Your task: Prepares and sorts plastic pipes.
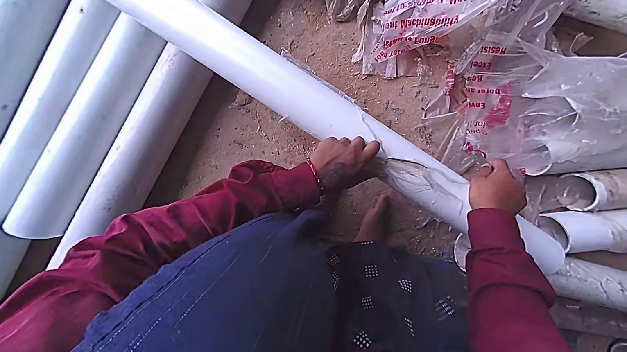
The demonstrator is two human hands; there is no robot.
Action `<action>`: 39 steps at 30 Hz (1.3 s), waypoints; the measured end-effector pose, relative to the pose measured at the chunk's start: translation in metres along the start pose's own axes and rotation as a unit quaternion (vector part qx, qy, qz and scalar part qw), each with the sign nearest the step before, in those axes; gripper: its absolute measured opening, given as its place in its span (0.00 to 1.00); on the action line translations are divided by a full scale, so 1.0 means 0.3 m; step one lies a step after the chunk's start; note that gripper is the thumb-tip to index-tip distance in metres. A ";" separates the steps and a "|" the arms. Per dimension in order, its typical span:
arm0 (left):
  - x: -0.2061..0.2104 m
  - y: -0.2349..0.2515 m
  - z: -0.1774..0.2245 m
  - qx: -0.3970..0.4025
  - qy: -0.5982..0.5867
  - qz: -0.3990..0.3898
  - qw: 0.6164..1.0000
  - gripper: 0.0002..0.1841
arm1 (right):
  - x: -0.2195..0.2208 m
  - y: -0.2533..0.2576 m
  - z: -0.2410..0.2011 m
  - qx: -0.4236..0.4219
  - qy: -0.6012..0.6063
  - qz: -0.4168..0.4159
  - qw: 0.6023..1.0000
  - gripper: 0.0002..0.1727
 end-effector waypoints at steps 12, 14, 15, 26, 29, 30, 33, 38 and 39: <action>0.203 -0.013 0.163 0.299 -0.258 -0.120 0.911 0.16 | -0.009 0.032 -0.001 0.036 -0.018 0.026 0.999 0.23; 0.222 -0.014 0.176 0.303 -0.307 -0.154 0.889 0.18 | -0.005 0.028 -0.006 0.028 -0.023 0.026 0.999 0.23; 0.217 -0.015 0.185 0.301 -0.321 -0.168 0.882 0.18 | -0.002 0.026 -0.011 0.023 -0.027 0.023 0.999 0.23; 0.182 0.037 0.270 0.007 -0.571 -0.184 0.800 0.15 | 0.013 -0.142 -0.008 0.037 0.014 0.047 0.998 0.23; 0.179 0.021 0.287 0.040 -0.362 -0.271 0.891 0.20 | 0.011 -0.219 0.037 0.021 0.079 0.128 0.988 0.21; 0.154 0.019 0.277 0.011 -0.273 -0.298 0.914 0.26 | 0.011 -0.234 0.050 0.004 0.097 0.142 0.985 0.21; 0.013 0.035 0.221 -0.150 0.006 -0.316 0.937 0.37 | 0.022 -0.251 0.104 -0.076 0.137 0.185 0.970 0.20; -0.134 0.062 0.149 -0.072 0.141 -0.276 0.948 0.25 | 0.048 -0.267 0.170 -0.102 0.328 0.181 0.921 0.18; -0.105 0.057 0.128 -0.028 0.110 -0.282 0.953 0.31 | 0.049 -0.270 0.174 -0.098 0.375 0.181 0.904 0.17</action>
Point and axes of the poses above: each hand's wrist, its own y-axis towards the middle knuckle, its own x-axis out of the palm, z = x × y, the point moved 8 cm from there along y, towards the middle knuckle, and after that the axes turned 15 degrees about -y, right-handed, at the moved point
